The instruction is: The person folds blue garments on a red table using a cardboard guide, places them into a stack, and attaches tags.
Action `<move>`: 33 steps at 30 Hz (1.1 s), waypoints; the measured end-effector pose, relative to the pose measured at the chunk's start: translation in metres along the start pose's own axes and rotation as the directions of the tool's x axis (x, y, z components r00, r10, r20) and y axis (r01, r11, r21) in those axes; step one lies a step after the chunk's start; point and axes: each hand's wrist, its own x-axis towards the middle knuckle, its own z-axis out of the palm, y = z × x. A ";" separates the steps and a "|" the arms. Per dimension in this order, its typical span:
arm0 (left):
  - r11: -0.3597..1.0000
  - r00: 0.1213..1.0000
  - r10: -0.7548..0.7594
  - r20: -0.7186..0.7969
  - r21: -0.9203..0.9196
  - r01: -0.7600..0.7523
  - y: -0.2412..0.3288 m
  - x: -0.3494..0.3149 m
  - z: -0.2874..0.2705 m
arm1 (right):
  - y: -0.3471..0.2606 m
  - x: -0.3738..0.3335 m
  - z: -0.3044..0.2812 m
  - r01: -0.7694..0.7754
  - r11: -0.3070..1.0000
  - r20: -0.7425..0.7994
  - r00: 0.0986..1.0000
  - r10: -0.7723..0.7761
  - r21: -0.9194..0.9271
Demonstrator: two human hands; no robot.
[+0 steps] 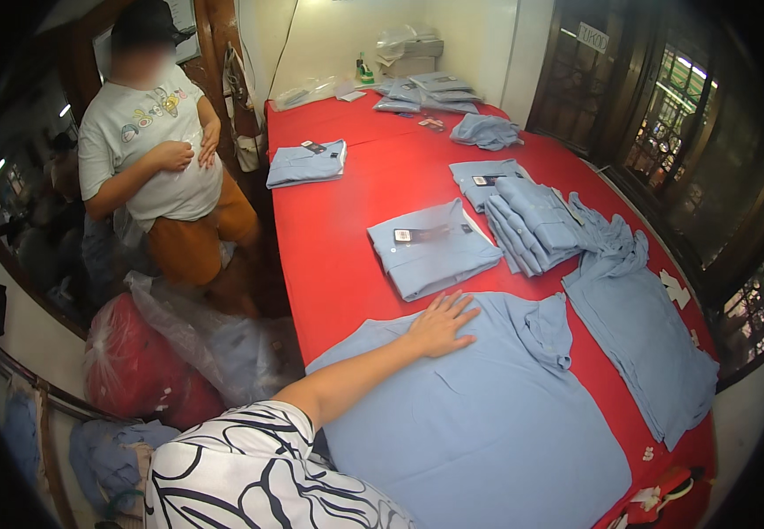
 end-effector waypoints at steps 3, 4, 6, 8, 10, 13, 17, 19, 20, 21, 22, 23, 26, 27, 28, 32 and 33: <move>1.000 1.000 -0.016 0.015 0.000 0.016 0.001 0.001 -0.001 | -0.008 -0.002 0.014 -0.009 1.000 -0.030 1.000 0.009 -0.011; 1.000 1.000 -0.014 0.016 -0.002 0.014 0.001 0.001 -0.002 | -0.009 -0.005 0.018 -0.012 1.000 -0.042 0.999 0.011 -0.012; 1.000 1.000 -0.014 0.022 0.001 0.014 0.002 0.001 -0.004 | -0.007 -0.004 0.020 -0.020 0.999 -0.059 0.998 0.018 -0.025; 1.000 0.999 -0.017 0.031 0.012 0.017 0.004 -0.001 -0.007 | -0.004 -0.004 0.021 -0.026 0.999 -0.079 0.997 0.023 -0.039; 1.000 1.000 -0.015 0.026 0.014 0.014 0.004 0.002 -0.005 | 0.002 -0.001 0.018 -0.033 0.998 -0.109 0.994 0.027 -0.052; 1.000 1.000 -0.007 0.015 0.016 0.007 0.003 0.002 -0.002 | 0.019 0.003 0.010 -0.049 0.995 -0.153 0.988 0.036 -0.081; 1.000 1.000 0.019 0.023 0.014 -0.020 0.002 0.005 -0.003 | 0.060 0.015 -0.018 -0.108 0.985 -0.241 0.968 0.072 -0.138; 0.999 1.000 0.023 0.006 -0.023 -0.022 -0.004 0.004 -0.002 | 0.093 0.023 -0.045 -0.166 0.971 -0.309 0.945 0.108 -0.170; 0.999 1.000 0.025 0.004 -0.042 -0.025 -0.007 0.000 -0.002 | 0.112 0.027 -0.062 -0.205 0.961 -0.343 0.930 0.131 -0.188; 0.995 0.996 0.067 -0.056 -0.066 -0.071 -0.009 -0.005 -0.005 | 0.138 0.031 -0.084 -0.261 0.941 -0.386 0.908 0.164 -0.214; 0.988 0.988 0.112 -0.108 -0.094 -0.122 -0.013 -0.011 -0.010 | 0.168 0.034 -0.110 -0.331 0.912 -0.438 0.876 0.203 -0.241; 0.976 0.976 0.159 -0.151 -0.125 -0.178 -0.019 -0.018 -0.015 | 0.203 0.037 -0.143 -0.414 0.871 -0.489 0.836 0.249 -0.264; 0.953 0.923 0.223 -0.313 -0.129 -0.274 -0.045 -0.058 -0.042 | 0.277 0.013 -0.250 -0.482 0.854 -0.517 0.790 0.328 -0.194; 0.979 0.937 0.161 -0.310 -0.074 -0.192 -0.046 -0.079 -0.068 | 0.283 -0.003 -0.272 -0.308 0.945 -0.402 0.855 0.326 0.112; 0.992 0.949 0.058 -0.310 -0.089 -0.089 -0.048 -0.096 -0.092 | 0.271 -0.026 -0.298 -0.169 0.882 -0.285 0.905 0.316 0.440; 0.955 0.935 -0.292 -0.202 -0.017 0.295 -0.092 -0.164 -0.102 | 0.118 -0.067 -0.323 0.145 0.516 -0.097 0.988 -0.118 0.844; 0.934 0.930 -0.354 -0.097 -0.085 0.347 -0.095 -0.173 -0.103 | 0.084 -0.076 -0.320 0.181 0.465 -0.070 0.967 -0.244 0.867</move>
